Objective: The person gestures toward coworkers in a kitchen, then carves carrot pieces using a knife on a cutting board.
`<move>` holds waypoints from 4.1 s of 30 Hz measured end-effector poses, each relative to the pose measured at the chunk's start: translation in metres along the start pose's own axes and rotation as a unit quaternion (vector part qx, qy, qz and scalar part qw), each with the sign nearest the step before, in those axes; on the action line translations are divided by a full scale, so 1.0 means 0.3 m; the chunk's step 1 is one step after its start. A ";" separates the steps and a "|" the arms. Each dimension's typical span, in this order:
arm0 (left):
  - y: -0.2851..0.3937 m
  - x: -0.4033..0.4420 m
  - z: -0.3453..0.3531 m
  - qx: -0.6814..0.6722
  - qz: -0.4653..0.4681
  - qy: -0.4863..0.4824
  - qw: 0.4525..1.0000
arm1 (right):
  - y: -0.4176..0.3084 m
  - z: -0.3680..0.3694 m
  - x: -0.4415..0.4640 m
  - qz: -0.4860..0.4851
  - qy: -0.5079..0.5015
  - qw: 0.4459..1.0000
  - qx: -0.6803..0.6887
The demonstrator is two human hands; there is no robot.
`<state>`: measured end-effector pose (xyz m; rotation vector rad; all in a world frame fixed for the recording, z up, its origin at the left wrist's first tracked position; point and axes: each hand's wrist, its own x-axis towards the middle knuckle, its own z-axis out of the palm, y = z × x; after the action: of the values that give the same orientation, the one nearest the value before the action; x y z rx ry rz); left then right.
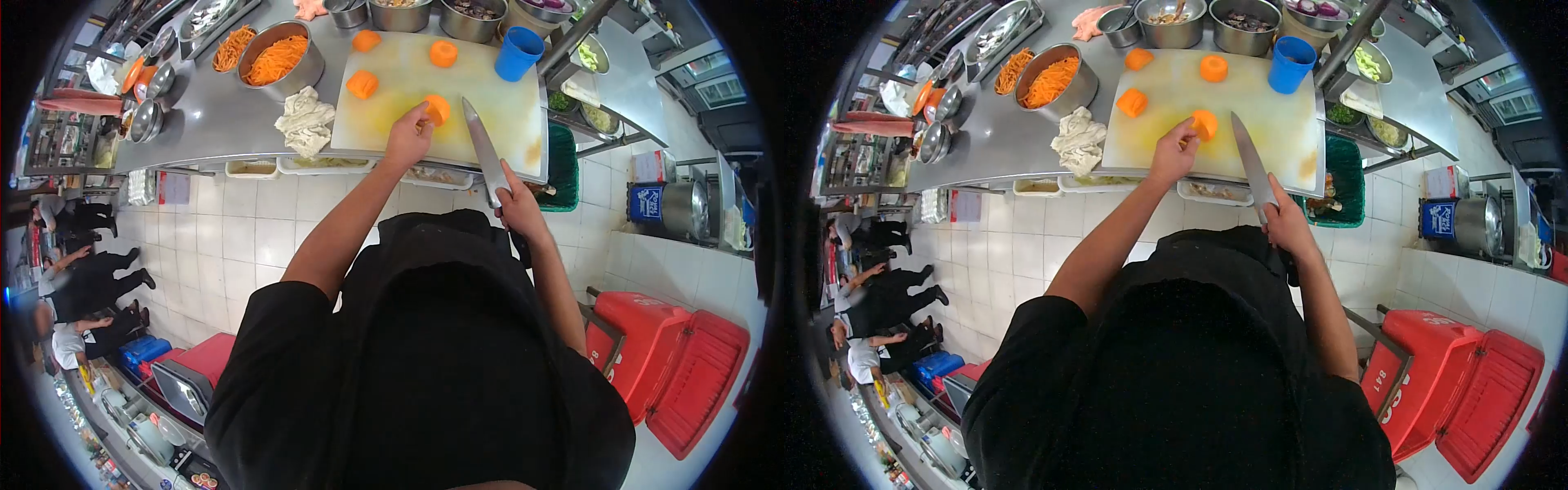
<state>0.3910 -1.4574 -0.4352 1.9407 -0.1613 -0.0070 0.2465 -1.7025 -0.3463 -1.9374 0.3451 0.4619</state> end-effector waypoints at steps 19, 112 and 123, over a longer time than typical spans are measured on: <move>-0.006 0.212 0.066 0.142 -0.033 0.067 0.987 | 0.072 -0.267 0.182 -0.047 -0.108 0.991 -0.064; 0.006 0.101 0.241 0.062 0.105 0.172 0.978 | -0.188 -0.172 0.185 -0.198 -0.078 0.854 -0.474; -0.011 0.108 0.240 0.066 0.100 0.162 0.979 | -0.224 -0.185 0.212 -0.200 -0.099 0.859 -0.460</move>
<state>0.4175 -1.5267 -0.4623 2.0194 -0.1410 0.4620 0.3413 -1.7289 -0.3019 -2.7568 -0.5197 0.6006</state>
